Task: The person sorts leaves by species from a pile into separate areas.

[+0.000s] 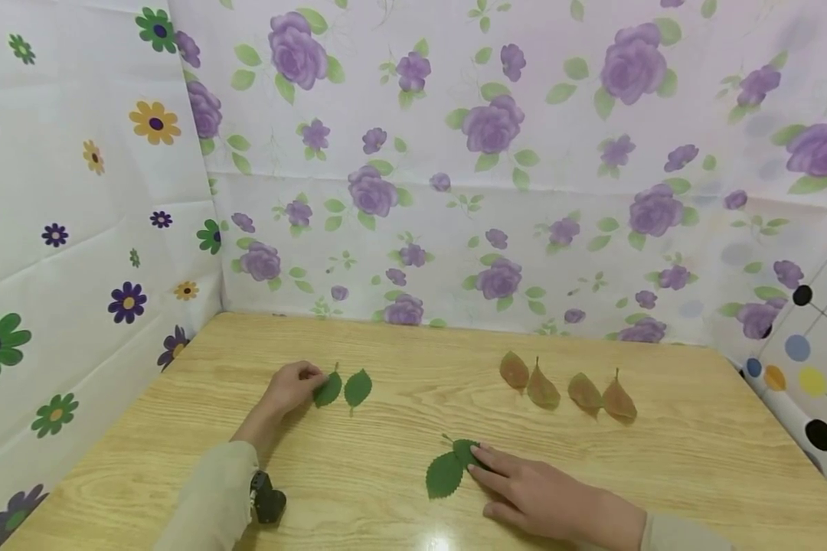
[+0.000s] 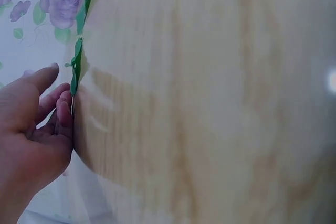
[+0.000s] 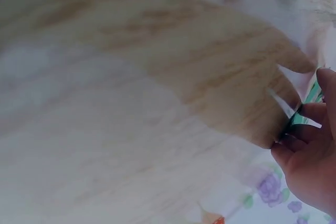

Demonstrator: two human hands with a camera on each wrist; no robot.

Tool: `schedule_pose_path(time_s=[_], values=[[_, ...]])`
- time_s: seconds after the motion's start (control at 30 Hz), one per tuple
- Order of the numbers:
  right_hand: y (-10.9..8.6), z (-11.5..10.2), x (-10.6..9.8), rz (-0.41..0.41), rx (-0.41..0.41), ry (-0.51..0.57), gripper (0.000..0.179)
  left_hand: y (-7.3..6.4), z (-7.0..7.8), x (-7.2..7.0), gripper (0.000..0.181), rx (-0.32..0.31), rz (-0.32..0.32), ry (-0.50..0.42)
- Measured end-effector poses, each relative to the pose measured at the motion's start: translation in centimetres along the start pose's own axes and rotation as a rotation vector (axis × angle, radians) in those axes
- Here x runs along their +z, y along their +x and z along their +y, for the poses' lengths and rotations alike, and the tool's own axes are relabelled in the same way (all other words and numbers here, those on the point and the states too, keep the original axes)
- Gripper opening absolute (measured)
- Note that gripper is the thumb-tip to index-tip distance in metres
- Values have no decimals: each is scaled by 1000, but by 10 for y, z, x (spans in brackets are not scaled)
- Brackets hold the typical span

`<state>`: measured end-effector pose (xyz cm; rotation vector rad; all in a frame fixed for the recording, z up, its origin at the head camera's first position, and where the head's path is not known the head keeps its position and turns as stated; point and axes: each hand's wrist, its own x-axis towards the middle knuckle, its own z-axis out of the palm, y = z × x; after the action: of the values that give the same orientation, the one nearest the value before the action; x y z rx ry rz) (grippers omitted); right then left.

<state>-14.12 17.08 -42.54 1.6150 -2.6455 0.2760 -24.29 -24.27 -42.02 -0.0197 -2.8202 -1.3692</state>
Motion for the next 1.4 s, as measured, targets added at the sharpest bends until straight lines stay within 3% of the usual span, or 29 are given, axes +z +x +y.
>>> schedule_pose_path(time_s=[0.2, 0.3, 0.37, 0.47, 0.63, 0.77, 0.9, 1.1, 1.4], values=[[0, 1, 1, -9, -8, -10, 56, 0, -2, -3, 34, -27, 33, -133], [0, 2, 2, -8, -11, -27, 57, -6, 7, -1, 37, 42, 53, -200], [-1, 2, 2, -3, -9, -40, 57, -14, 21, 5, 36, 103, 31, -213], [-2, 2, 0, 3, -4, -58, 57, -28, 45, 21, 32, 198, -78, -194], [-3, 2, -2, -3, 5, -58, 57, -50, 74, 60, 24, 333, -295, -158], [-2, 1, -1, -17, 11, -49, 57, -65, 90, 87, 21, 365, -408, -140], [-2, 0, -1, -25, 14, -40, 58, -79, 102, 102, 18, 368, -466, -134], [-2, -1, -1, -8, 1, -56, 57, -89, 111, 113, 16, 393, -424, -63], [-3, 1, 1, 13, -10, -52, 57, -95, 112, 128, 39, 418, -316, 146]])
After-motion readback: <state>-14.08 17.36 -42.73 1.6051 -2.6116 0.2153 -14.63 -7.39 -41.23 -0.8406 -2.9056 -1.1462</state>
